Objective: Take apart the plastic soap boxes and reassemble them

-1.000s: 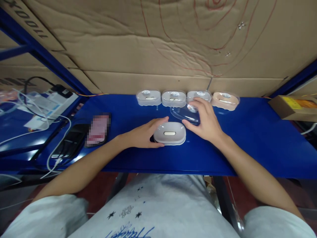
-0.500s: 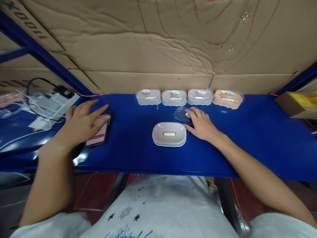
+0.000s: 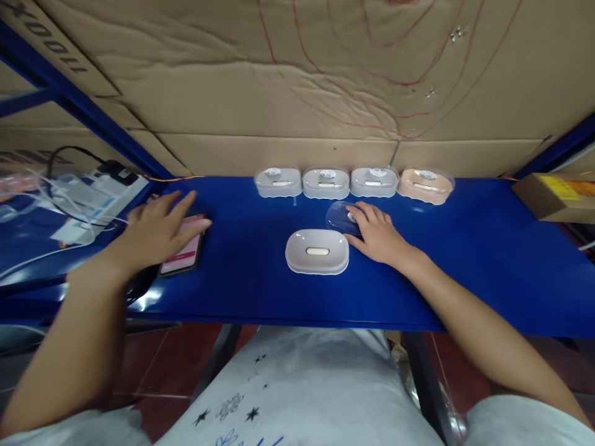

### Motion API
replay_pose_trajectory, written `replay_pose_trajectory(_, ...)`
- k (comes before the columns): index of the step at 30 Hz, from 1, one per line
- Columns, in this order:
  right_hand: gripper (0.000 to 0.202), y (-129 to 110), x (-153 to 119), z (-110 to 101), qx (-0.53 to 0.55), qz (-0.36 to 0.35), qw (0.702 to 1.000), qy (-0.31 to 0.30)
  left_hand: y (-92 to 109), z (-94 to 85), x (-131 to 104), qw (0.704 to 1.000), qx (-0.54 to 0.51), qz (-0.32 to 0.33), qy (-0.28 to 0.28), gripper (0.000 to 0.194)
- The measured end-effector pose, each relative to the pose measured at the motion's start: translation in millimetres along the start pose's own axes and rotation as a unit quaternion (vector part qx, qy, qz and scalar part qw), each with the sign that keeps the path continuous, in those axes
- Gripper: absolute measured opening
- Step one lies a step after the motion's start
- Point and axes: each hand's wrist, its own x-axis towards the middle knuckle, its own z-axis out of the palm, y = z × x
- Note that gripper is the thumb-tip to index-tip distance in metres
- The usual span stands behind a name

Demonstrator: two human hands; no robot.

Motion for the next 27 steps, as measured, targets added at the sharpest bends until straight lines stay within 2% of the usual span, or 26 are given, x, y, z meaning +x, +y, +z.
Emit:
replay_pose_trajectory(2,0.079,1,0,2,0.001,0.002,1.0,0.003,50,-4.5,15,0.991,-0.039,0.129,-0.017,0.091)
replay_pose_trajectory(4,0.079,2,1,3,0.004,-0.006,1.0,0.006,99,1.5,25,0.958,-0.12,0.252,-0.066,0.098)
replay_pose_trajectory(5,0.079,2,1,4,0.005,-0.016,1.0,0.005,120,8.0,28,0.94,-0.159,0.289,-0.087,0.106)
replay_pose_trajectory(7,0.077,1,1,5,0.003,-0.037,0.999,-0.004,152,24.7,30,0.91,-0.224,0.329,-0.118,0.123)
replay_pose_trajectory(9,0.071,-2,2,4,-0.005,-0.049,0.999,-0.019,168,40.9,29,0.895,-0.264,0.332,-0.137,0.129)
replay_pose_trajectory(11,0.066,-6,2,2,-0.008,-0.056,0.998,-0.023,172,51.7,26,0.892,-0.277,0.327,-0.14,0.128)
replay_pose_trajectory(14,0.063,-16,2,-5,0.019,-0.082,0.996,0.014,165,56.3,22,0.89,-0.285,0.33,-0.131,0.126)
replay_pose_trajectory(17,0.067,-31,-2,-12,0.08,-0.165,0.983,0.032,160,56.0,20,0.884,-0.298,0.342,-0.117,0.126)
replay_pose_trajectory(21,0.084,-54,-11,-13,0.101,-0.274,0.956,-0.006,162,59.3,19,0.869,-0.31,0.368,-0.115,0.125)
replay_pose_trajectory(24,0.088,-63,-14,-10,0.059,-0.287,0.956,-0.004,163,60.6,19,0.861,-0.318,0.376,-0.126,0.125)
replay_pose_trajectory(27,0.076,-65,-15,-8,0.047,-0.292,0.955,-0.001,160,56.7,20,0.854,-0.327,0.377,-0.148,0.125)
